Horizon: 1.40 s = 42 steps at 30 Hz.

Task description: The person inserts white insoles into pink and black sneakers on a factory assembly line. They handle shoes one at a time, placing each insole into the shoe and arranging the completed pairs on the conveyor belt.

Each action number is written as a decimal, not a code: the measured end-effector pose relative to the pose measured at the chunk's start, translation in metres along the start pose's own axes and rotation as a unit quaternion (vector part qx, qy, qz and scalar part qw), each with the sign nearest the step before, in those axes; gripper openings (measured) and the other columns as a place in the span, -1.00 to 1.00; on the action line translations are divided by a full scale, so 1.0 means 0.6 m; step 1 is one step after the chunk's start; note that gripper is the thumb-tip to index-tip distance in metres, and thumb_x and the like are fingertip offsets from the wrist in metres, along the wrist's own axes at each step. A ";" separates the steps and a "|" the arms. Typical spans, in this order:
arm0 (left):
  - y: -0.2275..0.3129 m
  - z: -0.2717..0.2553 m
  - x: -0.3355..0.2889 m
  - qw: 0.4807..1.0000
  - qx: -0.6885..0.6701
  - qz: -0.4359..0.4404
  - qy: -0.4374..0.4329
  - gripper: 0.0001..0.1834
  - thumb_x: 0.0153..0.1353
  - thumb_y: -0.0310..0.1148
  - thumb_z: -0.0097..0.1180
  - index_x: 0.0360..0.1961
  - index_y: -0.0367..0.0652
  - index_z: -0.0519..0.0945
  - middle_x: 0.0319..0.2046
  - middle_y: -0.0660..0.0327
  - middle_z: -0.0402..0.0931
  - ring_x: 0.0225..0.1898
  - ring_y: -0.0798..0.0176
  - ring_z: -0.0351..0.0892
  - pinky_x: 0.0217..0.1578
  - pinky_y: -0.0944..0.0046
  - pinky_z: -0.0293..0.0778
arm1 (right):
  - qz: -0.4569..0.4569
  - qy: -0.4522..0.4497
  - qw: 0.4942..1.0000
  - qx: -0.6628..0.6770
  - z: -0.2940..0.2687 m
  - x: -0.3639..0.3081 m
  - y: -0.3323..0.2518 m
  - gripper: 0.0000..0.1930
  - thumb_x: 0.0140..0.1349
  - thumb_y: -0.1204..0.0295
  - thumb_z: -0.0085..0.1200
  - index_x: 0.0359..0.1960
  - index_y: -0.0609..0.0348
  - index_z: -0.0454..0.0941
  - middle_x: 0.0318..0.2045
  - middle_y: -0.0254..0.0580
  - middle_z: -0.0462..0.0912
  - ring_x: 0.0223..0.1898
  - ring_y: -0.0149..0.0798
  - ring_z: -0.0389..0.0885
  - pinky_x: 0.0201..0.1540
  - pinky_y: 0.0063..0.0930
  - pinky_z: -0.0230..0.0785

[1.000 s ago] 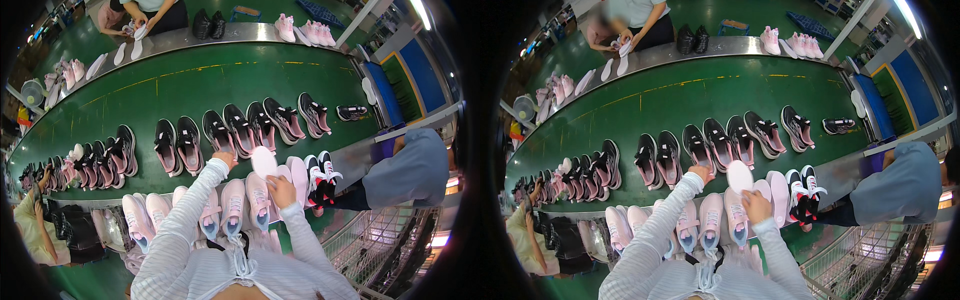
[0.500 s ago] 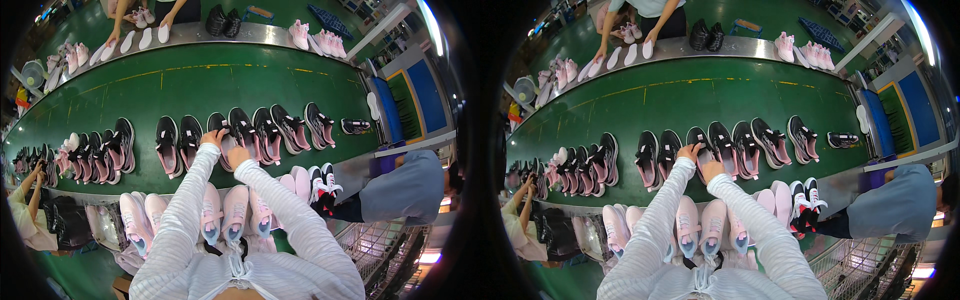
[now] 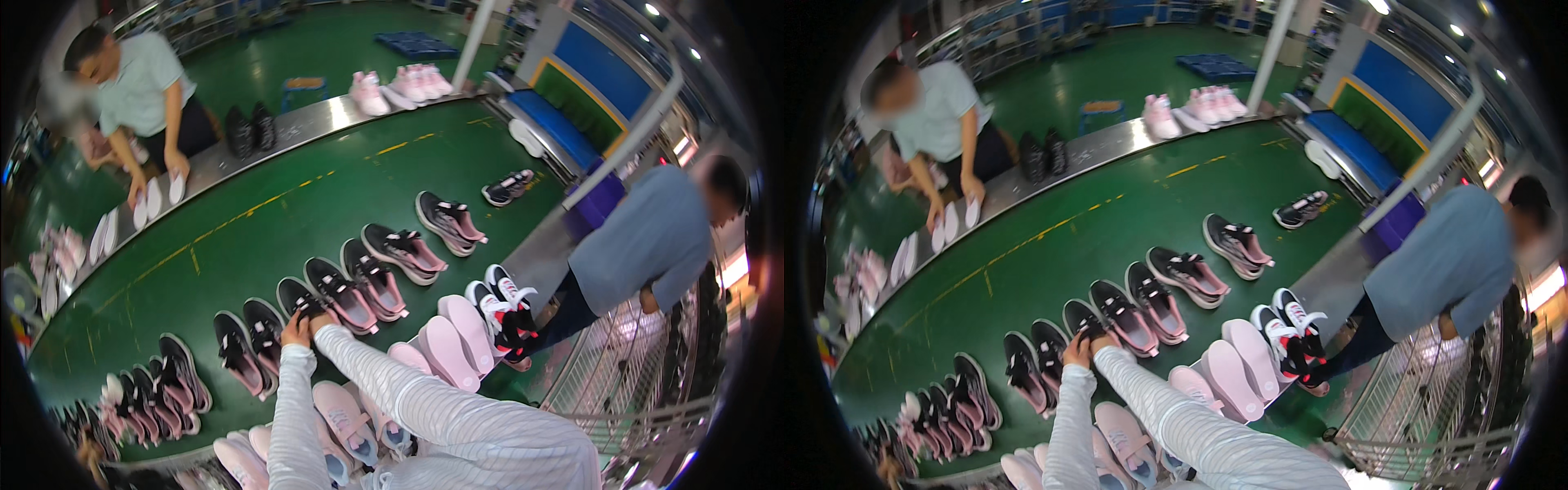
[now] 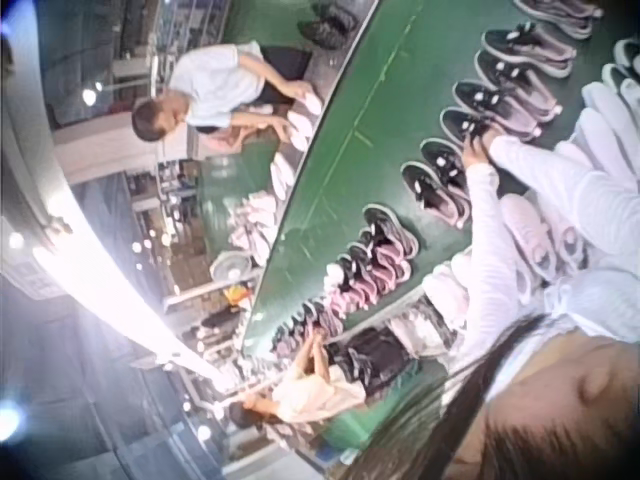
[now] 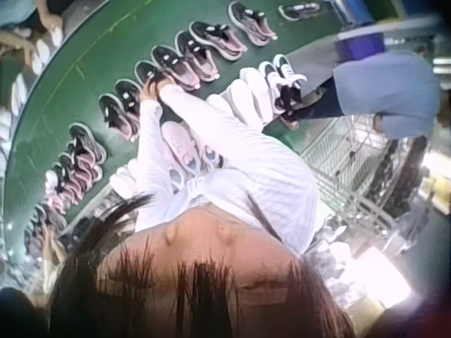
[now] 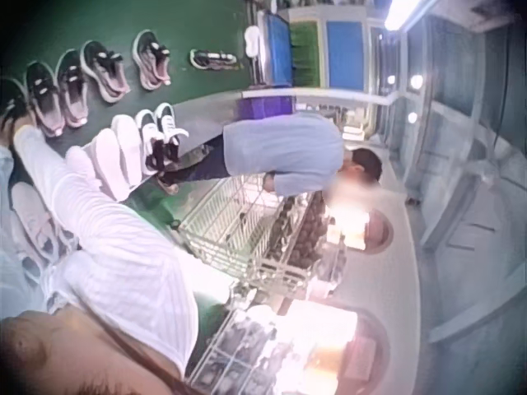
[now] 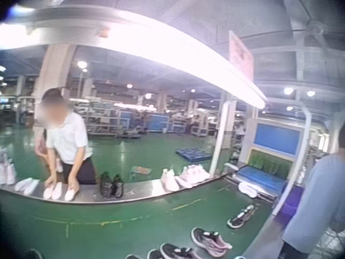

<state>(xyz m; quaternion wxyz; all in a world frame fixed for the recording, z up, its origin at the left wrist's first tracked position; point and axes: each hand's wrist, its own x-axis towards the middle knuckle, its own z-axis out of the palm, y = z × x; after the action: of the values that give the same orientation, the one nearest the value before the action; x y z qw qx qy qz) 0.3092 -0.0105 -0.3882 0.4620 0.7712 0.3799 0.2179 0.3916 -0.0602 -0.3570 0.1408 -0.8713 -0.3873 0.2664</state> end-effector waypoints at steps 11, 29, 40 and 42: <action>0.116 0.017 -0.092 0.989 -0.109 0.063 0.082 -0.75 -0.01 -0.48 -0.06 -0.25 -0.30 0.37 -0.40 0.01 0.38 -0.38 0.12 0.39 -0.33 0.21 0.34 | -0.139 0.246 0.958 0.050 -0.026 -0.203 0.089 -0.76 -0.09 0.44 -0.08 -0.31 0.20 0.39 -0.21 -0.09 0.37 -0.22 -0.13 0.35 -0.22 -0.43 0.28; 0.078 0.060 0.003 0.757 0.507 0.003 -0.413 -0.72 -0.16 -0.28 0.01 -0.38 -0.17 0.51 -0.36 0.00 0.46 -0.32 0.03 0.46 -0.28 0.23 0.38 | -0.106 0.206 0.964 0.130 -0.007 -0.196 0.111 -0.83 -0.04 0.32 -0.11 -0.49 0.11 0.47 -0.67 -0.10 0.48 -0.61 -0.10 0.47 -0.55 -0.31 0.33; 0.081 0.050 0.021 0.667 0.587 -0.021 -0.458 -0.71 -0.13 -0.23 0.00 -0.40 -0.20 0.53 -0.34 -0.03 0.45 -0.27 0.02 0.45 -0.28 0.18 0.37 | 0.317 0.095 0.942 -0.058 -0.185 -0.390 0.439 -0.22 -0.16 0.16 0.08 0.08 0.19 -0.03 -0.07 0.01 0.27 -0.03 -0.02 0.26 -0.10 -0.32 0.24; 0.100 0.014 0.013 0.655 0.606 0.001 -0.451 -0.70 -0.12 -0.21 0.00 -0.40 -0.20 0.53 -0.33 -0.04 0.45 -0.26 0.01 0.44 -0.27 0.17 0.37 | 0.292 0.071 0.948 -0.110 -0.190 -0.394 0.437 -0.17 -0.18 0.16 0.09 0.12 0.12 -0.09 -0.09 0.03 0.30 -0.08 0.02 0.31 -0.11 -0.31 0.24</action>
<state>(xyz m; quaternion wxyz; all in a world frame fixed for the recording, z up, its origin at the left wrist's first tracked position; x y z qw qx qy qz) 0.3429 -0.0258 -0.3394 0.0066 0.8841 0.1713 -0.4348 0.4824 -0.4151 -0.2981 -0.0122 -0.9729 -0.1321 0.1892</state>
